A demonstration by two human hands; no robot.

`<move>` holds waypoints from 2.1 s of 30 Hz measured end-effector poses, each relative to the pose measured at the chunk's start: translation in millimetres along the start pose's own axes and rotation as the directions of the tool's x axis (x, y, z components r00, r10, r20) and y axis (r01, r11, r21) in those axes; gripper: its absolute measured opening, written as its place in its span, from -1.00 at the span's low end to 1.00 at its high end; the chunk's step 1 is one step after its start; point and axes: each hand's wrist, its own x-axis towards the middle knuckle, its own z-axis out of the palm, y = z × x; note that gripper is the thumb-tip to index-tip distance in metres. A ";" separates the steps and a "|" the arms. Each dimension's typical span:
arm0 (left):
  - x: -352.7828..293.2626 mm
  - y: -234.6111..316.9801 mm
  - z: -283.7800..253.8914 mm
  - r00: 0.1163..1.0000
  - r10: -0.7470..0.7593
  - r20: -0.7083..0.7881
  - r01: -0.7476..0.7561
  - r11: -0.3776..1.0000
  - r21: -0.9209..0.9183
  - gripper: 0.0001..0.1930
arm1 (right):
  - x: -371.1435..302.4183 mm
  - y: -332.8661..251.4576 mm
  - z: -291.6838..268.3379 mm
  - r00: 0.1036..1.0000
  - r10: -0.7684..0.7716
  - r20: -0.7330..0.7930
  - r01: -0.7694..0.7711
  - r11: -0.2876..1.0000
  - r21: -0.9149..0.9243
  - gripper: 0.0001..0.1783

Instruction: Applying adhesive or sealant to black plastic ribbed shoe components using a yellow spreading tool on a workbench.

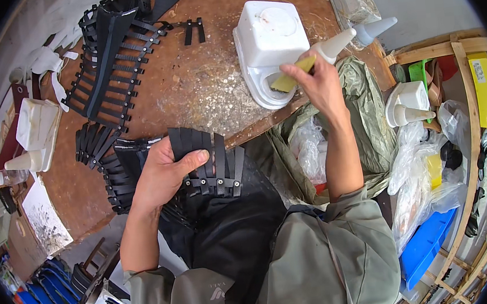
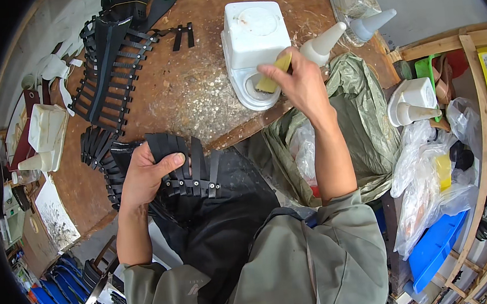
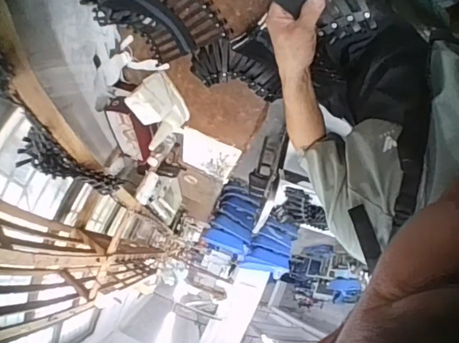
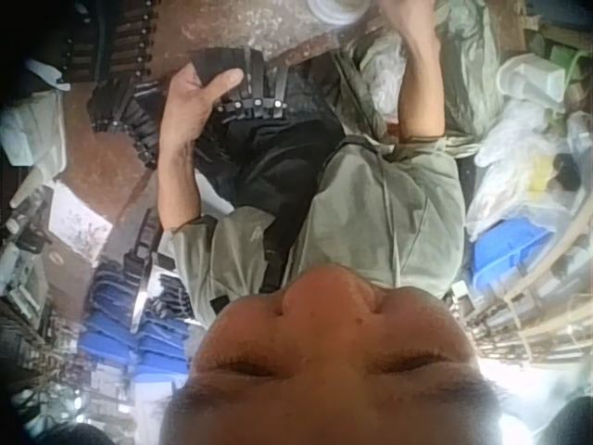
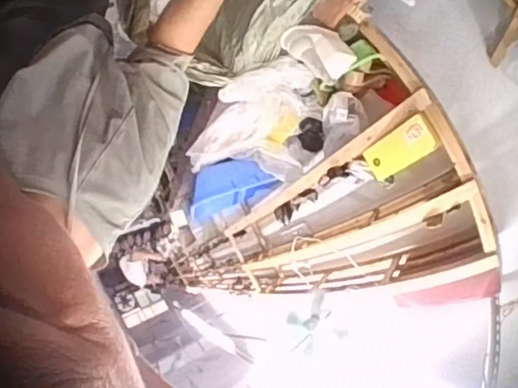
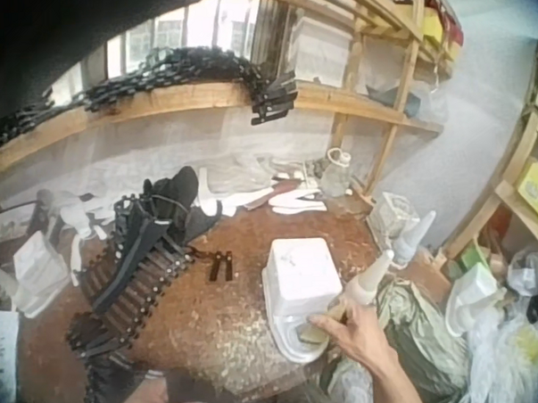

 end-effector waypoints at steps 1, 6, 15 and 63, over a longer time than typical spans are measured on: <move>-1.0 -1.3 -1.8 1.000 0.000 -0.005 0.000 1.000 -0.001 -0.87 | -7.3 -5.7 -8.4 0.997 -0.032 0.072 0.042 0.989 -0.143 -0.61; 2.0 -0.7 -6.2 0.999 0.021 0.047 -0.021 1.000 -0.003 -0.86 | -47.1 -7.6 -25.6 0.945 -0.138 -0.297 0.249 0.892 0.378 -0.90; 1.7 4.0 -7.4 0.999 0.028 0.022 -0.028 0.999 0.019 -0.84 | -74.8 24.1 -19.4 0.837 -0.537 0.107 0.548 0.820 -0.167 -0.70; 0.5 1.2 -16.4 0.994 0.050 0.093 -0.046 0.998 -0.046 -0.75 | -44.3 -102.5 28.6 0.933 -0.359 0.022 0.275 0.751 0.600 -0.81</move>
